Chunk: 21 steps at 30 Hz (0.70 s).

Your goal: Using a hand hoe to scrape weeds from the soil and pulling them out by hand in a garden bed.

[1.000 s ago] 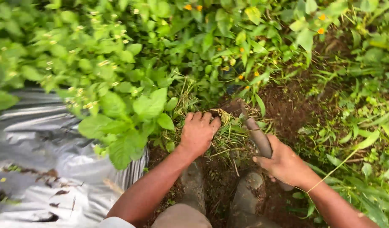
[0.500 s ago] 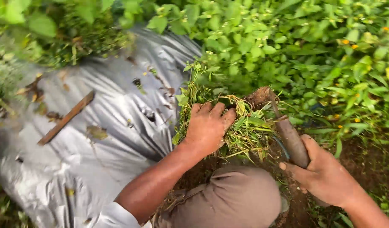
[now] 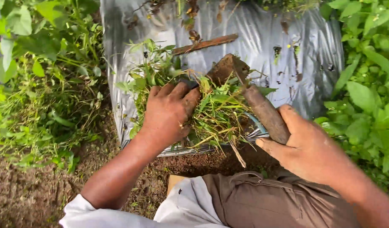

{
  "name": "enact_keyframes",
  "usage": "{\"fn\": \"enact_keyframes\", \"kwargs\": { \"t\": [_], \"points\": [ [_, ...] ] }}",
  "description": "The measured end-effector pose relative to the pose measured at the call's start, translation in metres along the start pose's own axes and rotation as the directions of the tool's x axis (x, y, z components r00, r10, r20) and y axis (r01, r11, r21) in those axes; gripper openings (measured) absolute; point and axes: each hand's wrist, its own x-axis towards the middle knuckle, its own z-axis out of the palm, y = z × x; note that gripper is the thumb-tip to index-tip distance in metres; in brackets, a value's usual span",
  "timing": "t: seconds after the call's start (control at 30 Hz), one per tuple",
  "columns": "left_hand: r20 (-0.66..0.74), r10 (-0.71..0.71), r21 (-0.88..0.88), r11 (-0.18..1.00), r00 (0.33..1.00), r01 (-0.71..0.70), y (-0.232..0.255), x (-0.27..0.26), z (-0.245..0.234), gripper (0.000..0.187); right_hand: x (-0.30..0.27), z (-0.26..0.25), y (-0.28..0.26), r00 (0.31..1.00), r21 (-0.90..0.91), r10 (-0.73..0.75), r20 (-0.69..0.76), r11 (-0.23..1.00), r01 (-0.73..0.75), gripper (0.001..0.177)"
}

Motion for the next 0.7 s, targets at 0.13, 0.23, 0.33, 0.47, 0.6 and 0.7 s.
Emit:
{"fn": "enact_keyframes", "kwargs": {
  "t": [0.13, 0.23, 0.33, 0.47, 0.6, 0.7],
  "points": [
    [0.031, -0.167, -0.031, 0.985, 0.986, 0.168, -0.064, -0.071, 0.000, 0.098, 0.001, 0.020, -0.073, 0.992, -0.015, -0.119, 0.035, 0.993, 0.119, 0.046],
    [0.224, -0.315, 0.005, 0.947, 0.922, 0.322, -0.105, -0.108, 0.002, 0.093, 0.005, 0.024, -0.105, 0.987, -0.014, -0.162, 0.018, 0.987, 0.162, 0.041],
    [0.221, -0.470, 0.052, 0.880, 0.854, 0.471, -0.136, -0.142, 0.020, 0.081, 0.012, 0.022, -0.108, 0.993, 0.025, -0.117, -0.001, 0.993, 0.117, 0.042],
    [0.626, -0.515, 0.250, 0.844, 0.586, 0.475, -0.177, -0.163, 0.062, 0.085, 0.020, 0.006, -0.079, 0.998, 0.139, -0.002, -0.059, 0.990, 0.010, 0.039],
    [0.904, -0.364, 0.264, 0.887, 0.222, 0.378, -0.164, -0.130, 0.073, 0.120, 0.028, -0.003, -0.014, 0.990, 0.254, 0.081, -0.115, 0.966, -0.049, 0.033],
    [0.916, -0.163, -0.049, 0.861, 0.367, 0.506, -0.127, -0.071, 0.081, 0.089, 0.020, -0.017, 0.033, 0.980, 0.424, 0.135, -0.148, 0.904, -0.060, 0.037]
  ]
}}
